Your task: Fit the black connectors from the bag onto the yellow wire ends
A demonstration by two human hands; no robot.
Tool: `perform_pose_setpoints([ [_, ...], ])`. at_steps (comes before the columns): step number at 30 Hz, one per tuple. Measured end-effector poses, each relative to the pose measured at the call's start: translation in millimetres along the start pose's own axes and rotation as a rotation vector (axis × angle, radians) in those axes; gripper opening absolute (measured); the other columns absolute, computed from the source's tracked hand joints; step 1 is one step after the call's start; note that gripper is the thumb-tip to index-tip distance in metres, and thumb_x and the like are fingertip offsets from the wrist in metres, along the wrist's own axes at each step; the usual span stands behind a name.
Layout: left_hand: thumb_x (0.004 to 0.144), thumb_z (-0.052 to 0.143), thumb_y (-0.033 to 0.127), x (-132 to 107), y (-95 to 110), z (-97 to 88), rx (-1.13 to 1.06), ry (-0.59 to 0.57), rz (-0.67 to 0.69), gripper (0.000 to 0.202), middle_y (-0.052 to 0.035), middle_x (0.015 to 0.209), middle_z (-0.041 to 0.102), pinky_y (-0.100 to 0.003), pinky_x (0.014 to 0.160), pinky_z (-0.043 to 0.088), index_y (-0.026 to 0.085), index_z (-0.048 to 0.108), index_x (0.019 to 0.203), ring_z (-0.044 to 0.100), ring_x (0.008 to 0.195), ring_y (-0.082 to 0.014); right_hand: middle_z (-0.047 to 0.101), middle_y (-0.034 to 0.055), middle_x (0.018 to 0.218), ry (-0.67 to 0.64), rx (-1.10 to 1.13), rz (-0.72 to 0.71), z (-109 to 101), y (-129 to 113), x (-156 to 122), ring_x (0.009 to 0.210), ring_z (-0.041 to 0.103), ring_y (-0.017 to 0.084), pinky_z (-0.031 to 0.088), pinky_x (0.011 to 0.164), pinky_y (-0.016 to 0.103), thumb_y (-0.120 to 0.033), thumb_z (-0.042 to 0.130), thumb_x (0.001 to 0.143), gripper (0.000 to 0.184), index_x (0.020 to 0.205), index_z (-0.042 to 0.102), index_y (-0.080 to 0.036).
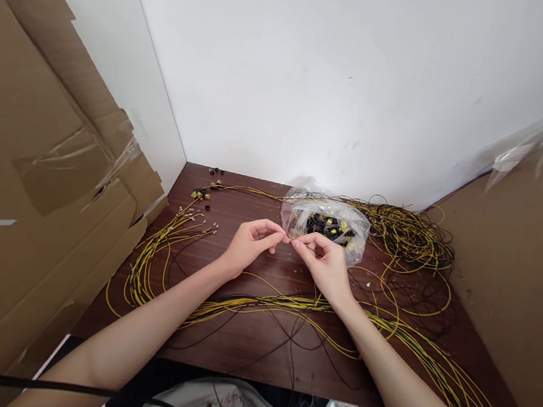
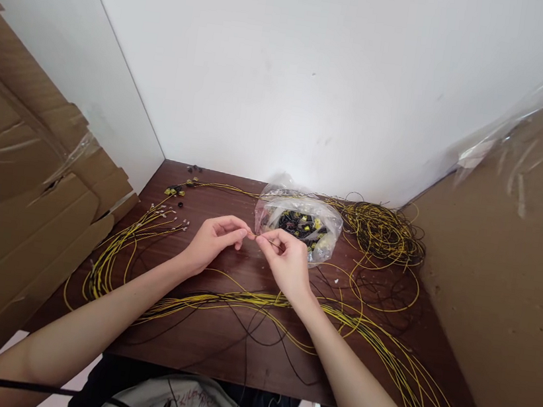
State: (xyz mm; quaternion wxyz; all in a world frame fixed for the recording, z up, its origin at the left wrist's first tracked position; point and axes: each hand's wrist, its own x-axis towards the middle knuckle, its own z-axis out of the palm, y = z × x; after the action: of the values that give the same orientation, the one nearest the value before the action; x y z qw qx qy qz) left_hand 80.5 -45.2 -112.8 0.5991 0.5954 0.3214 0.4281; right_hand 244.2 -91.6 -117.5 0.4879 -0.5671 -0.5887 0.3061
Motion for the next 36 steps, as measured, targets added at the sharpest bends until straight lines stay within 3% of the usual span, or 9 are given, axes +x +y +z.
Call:
perform_pose_setpoints([
  [11,0.07,0.068,0.028,0.8,-1.8,-0.7,-0.026,0.032,-0.058,0.019,-0.0067,0.077,0.069,-0.023,0.058,0.044,0.011,0.065,0.078,0.05,0.055,-0.0077,0.04,-0.0042,0.052,-0.039,-0.044,0.007,-3.1,-1.4,1.3,0.051,0.034,0.01,0.028,0.051,0.024,-0.041,0.059,0.078,0.027,0.077,0.065,-0.015],
  [19,0.069,0.07,0.029,0.6,-2.2,-1.5,-0.006,0.029,-0.044,0.02,-0.0078,0.079,0.07,-0.023,0.058,0.045,0.011,0.067,0.076,0.056,0.06,-0.0102,0.066,0.0039,0.076,-0.081,-0.07,-0.041,-1.3,4.3,4.5,0.058,0.047,0.013,0.035,0.056,0.025,-0.039,0.058,0.079,0.025,0.08,0.069,-0.016],
  [25,0.068,0.07,0.03,1.1,-3.5,-1.1,0.007,0.038,-0.032,0.021,-0.0068,0.078,0.069,-0.023,0.057,0.045,0.011,0.068,0.077,0.054,0.057,-0.0092,0.06,0.0006,0.068,-0.037,-0.066,-0.035,0.5,0.5,3.4,0.052,0.043,0.011,0.034,0.051,0.024,-0.041,0.058,0.08,0.03,0.098,0.065,-0.018],
  [30,0.069,0.07,0.029,0.3,-4.7,0.7,-0.003,0.063,-0.022,0.022,-0.0077,0.079,0.07,-0.023,0.057,0.045,0.011,0.068,0.079,0.057,0.062,-0.0107,0.065,0.0049,0.08,-0.017,-0.111,-0.088,0.6,-0.7,1.0,0.055,0.051,0.012,0.04,0.054,0.025,-0.039,0.052,0.084,0.027,0.087,0.067,-0.017],
  [36,0.067,0.072,0.028,1.1,-10.9,1.5,0.039,0.087,0.035,0.027,-0.007,0.079,0.068,-0.022,0.057,0.045,0.012,0.066,0.088,0.06,0.069,-0.0137,0.065,0.0052,0.076,0.019,-0.095,-0.054,1.7,3.0,-1.1,0.061,0.056,0.015,0.042,0.055,0.026,-0.04,0.055,0.082,0.025,0.082,0.067,-0.017],
])
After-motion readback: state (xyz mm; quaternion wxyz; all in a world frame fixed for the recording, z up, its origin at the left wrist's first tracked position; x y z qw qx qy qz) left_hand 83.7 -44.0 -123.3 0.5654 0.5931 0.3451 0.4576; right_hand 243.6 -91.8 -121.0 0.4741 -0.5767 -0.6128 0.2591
